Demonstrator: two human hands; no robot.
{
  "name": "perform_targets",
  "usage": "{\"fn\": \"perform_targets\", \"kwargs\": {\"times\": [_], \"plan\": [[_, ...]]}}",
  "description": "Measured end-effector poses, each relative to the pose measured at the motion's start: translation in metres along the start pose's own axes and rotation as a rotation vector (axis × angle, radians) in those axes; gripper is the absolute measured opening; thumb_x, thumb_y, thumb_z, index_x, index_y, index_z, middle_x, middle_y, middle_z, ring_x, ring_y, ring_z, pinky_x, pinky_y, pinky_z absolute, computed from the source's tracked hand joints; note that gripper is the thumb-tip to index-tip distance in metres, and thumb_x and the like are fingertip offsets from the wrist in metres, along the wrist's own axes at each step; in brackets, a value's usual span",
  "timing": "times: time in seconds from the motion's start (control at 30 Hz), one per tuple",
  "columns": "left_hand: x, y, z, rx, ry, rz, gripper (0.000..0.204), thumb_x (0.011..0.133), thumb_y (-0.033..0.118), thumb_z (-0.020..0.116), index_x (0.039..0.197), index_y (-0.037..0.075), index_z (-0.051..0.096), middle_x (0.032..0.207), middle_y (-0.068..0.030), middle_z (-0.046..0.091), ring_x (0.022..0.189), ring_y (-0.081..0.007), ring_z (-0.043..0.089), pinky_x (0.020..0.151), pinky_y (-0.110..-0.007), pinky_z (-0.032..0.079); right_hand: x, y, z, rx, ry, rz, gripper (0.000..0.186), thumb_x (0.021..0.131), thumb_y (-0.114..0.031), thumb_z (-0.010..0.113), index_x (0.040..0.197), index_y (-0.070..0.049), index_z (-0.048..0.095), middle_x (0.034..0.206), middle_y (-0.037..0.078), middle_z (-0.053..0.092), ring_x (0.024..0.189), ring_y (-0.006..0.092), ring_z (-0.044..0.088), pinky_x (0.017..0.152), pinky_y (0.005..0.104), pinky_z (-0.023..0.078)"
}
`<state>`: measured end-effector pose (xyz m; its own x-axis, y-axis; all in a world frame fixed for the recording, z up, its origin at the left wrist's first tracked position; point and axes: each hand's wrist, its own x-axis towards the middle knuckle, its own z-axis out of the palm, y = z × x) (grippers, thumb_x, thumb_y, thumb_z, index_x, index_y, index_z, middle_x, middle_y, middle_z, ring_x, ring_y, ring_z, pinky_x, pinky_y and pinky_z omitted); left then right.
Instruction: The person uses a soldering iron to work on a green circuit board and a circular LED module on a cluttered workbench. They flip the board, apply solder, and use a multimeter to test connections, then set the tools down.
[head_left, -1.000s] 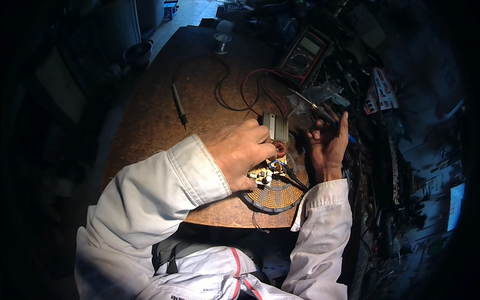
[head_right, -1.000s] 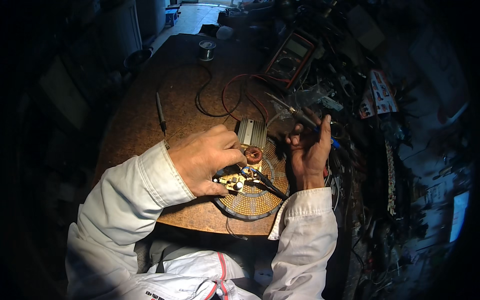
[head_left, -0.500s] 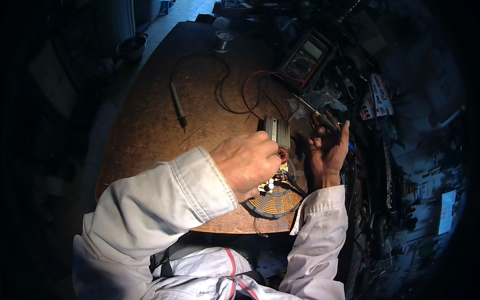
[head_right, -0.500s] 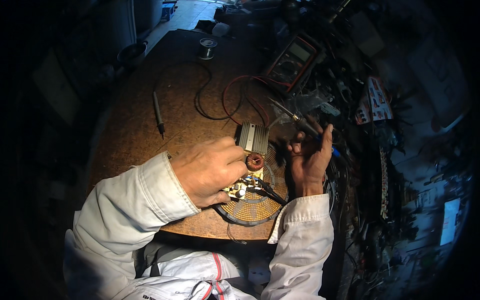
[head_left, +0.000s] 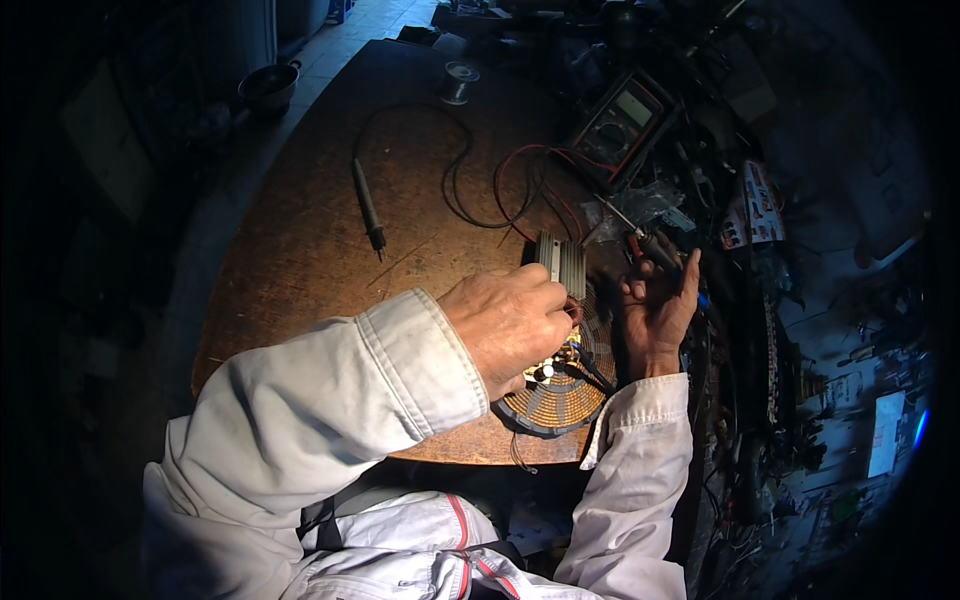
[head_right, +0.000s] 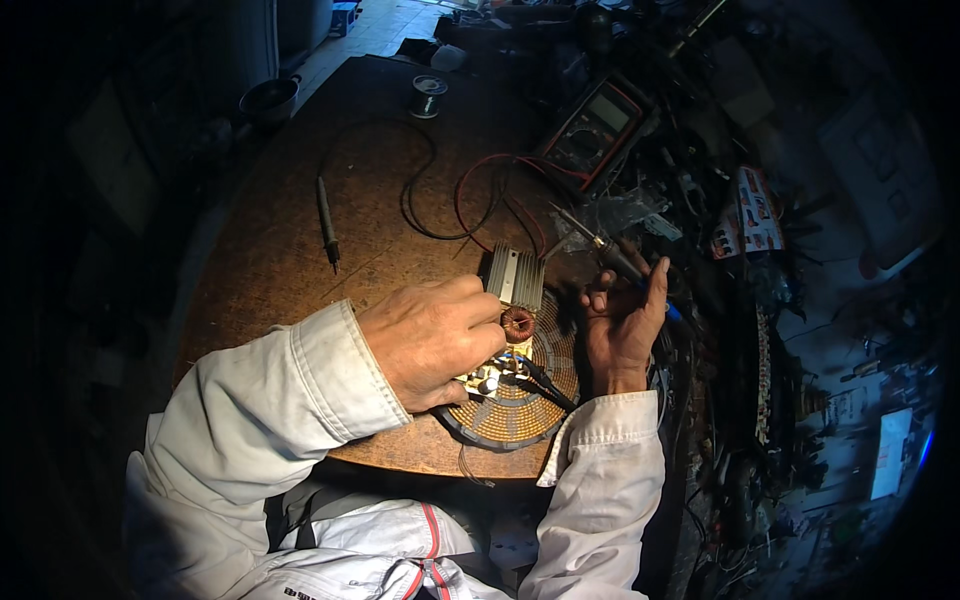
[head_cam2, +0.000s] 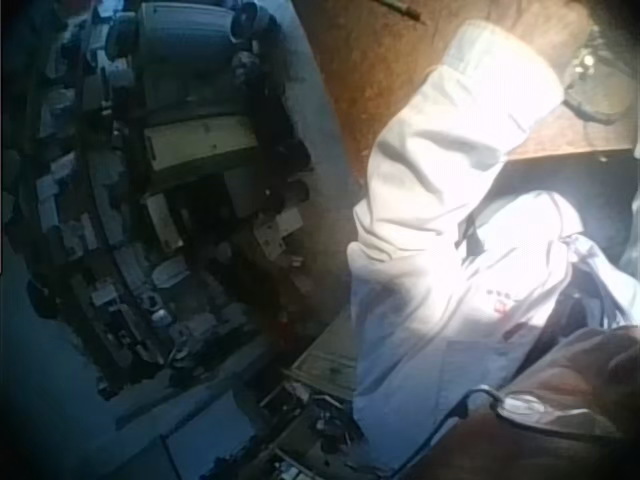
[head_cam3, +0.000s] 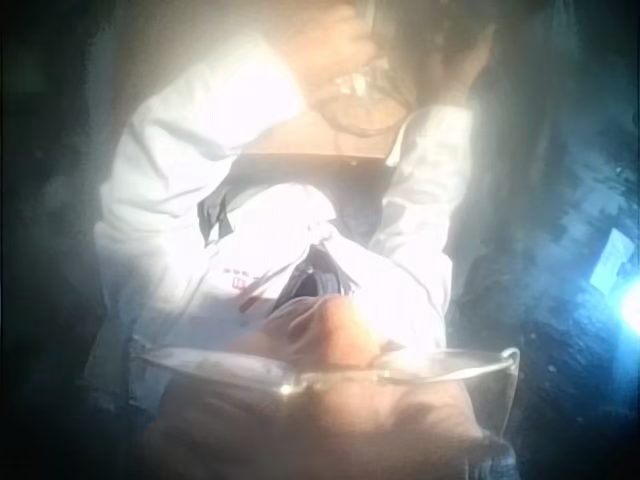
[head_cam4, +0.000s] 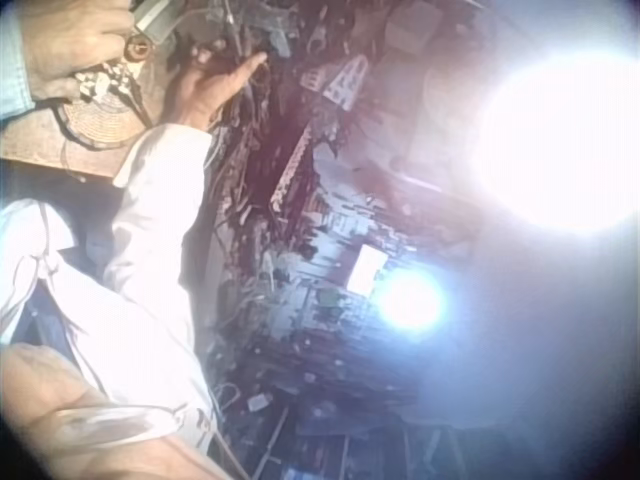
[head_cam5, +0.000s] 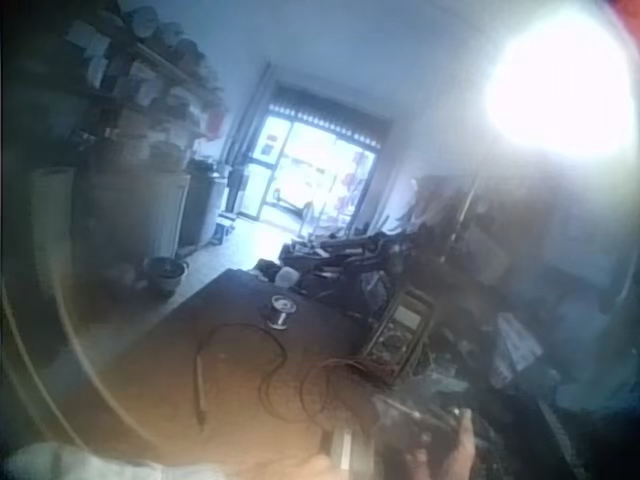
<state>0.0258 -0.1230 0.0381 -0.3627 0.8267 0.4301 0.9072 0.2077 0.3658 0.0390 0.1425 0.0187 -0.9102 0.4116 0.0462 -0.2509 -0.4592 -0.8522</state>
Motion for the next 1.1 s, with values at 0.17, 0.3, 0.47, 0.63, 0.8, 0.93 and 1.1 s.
{"fn": "perform_targets", "kwargs": {"times": [0.17, 0.3, 0.47, 0.63, 0.8, 0.93, 1.1], "plan": [[0.0010, 0.0002, -0.0014, -0.019, 0.001, 0.003, 0.045, 0.062, 0.016, 0.087, 0.096, 0.001, 0.062, 0.102, -0.0101, 0.059, 0.099, -0.0291, 0.057, 0.080, -0.040, 0.053, -0.0016, -0.0024, 0.0004, -0.007, 0.017, 0.003, 0.048, 0.100, -0.059, 0.049, 0.109, -0.014, 0.065, 0.073, 0.005, 0.062, 0.054, 0.0150, 0.051, 0.056, 0.0319, 0.044], [0.0005, 0.0000, -0.0012, -0.035, -0.016, -0.007, 0.047, 0.062, 0.016, 0.088, 0.099, 0.001, 0.063, 0.103, -0.0107, 0.059, 0.100, -0.0295, 0.057, 0.081, -0.040, 0.053, -0.0014, -0.0015, 0.0008, 0.002, 0.022, 0.013, 0.049, 0.100, -0.059, 0.049, 0.110, -0.013, 0.065, 0.073, 0.005, 0.062, 0.054, 0.0149, 0.051, 0.057, 0.0320, 0.044], [0.0009, 0.0001, -0.0012, -0.036, -0.011, -0.005, 0.048, 0.062, 0.016, 0.089, 0.100, 0.001, 0.063, 0.103, -0.0110, 0.058, 0.100, -0.0297, 0.057, 0.082, -0.040, 0.053, -0.0019, -0.0013, 0.0013, -0.002, 0.024, -0.007, 0.055, 0.100, -0.058, 0.048, 0.116, -0.008, 0.064, 0.072, 0.005, 0.062, 0.054, 0.0144, 0.050, 0.057, 0.0320, 0.044], [0.0013, 0.0001, -0.0033, -0.065, -0.034, -0.013, 0.050, 0.062, 0.018, 0.090, 0.102, 0.002, 0.063, 0.103, -0.0110, 0.058, 0.100, -0.0292, 0.057, 0.082, -0.040, 0.052, -0.0025, -0.0014, -0.0002, -0.003, 0.013, -0.014, 0.060, 0.101, -0.058, 0.046, 0.120, -0.004, 0.063, 0.073, 0.005, 0.062, 0.055, 0.0139, 0.049, 0.058, 0.0322, 0.044], [0.0016, 0.0007, -0.0053, -0.046, -0.052, -0.039, 0.051, 0.062, 0.018, 0.091, 0.102, 0.003, 0.064, 0.102, -0.0111, 0.058, 0.098, -0.0291, 0.057, 0.082, -0.040, 0.052, -0.0030, -0.0021, 0.0022, 0.012, 0.004, -0.004, 0.060, 0.101, -0.058, 0.045, 0.120, -0.004, 0.062, 0.073, 0.005, 0.062, 0.056, 0.0139, 0.050, 0.059, 0.0322, 0.044], [0.0019, 0.0009, -0.0048, -0.060, -0.043, -0.072, 0.054, 0.061, 0.018, 0.092, 0.104, 0.002, 0.063, 0.101, -0.0119, 0.058, 0.097, -0.0297, 0.057, 0.082, -0.041, 0.052, -0.0027, -0.0026, 0.0013, 0.023, 0.009, -0.001, 0.061, 0.101, -0.058, 0.046, 0.120, -0.003, 0.062, 0.073, 0.005, 0.062, 0.055, 0.0139, 0.050, 0.059, 0.0322, 0.044], [0.0038, 0.0033, -0.0066, -0.082, -0.020, -0.122, 0.057, 0.060, 0.018, 0.092, 0.106, 0.002, 0.062, 0.099, -0.0126, 0.056, 0.094, -0.0311, 0.058, 0.080, -0.041, 0.052, -0.0020, -0.0025, -0.0004, 0.035, 0.001, -0.002, 0.061, 0.101, -0.059, 0.046, 0.120, -0.003, 0.062, 0.073, 0.005, 0.063, 0.055, 0.0140, 0.051, 0.059, 0.0321, 0.045]]}}
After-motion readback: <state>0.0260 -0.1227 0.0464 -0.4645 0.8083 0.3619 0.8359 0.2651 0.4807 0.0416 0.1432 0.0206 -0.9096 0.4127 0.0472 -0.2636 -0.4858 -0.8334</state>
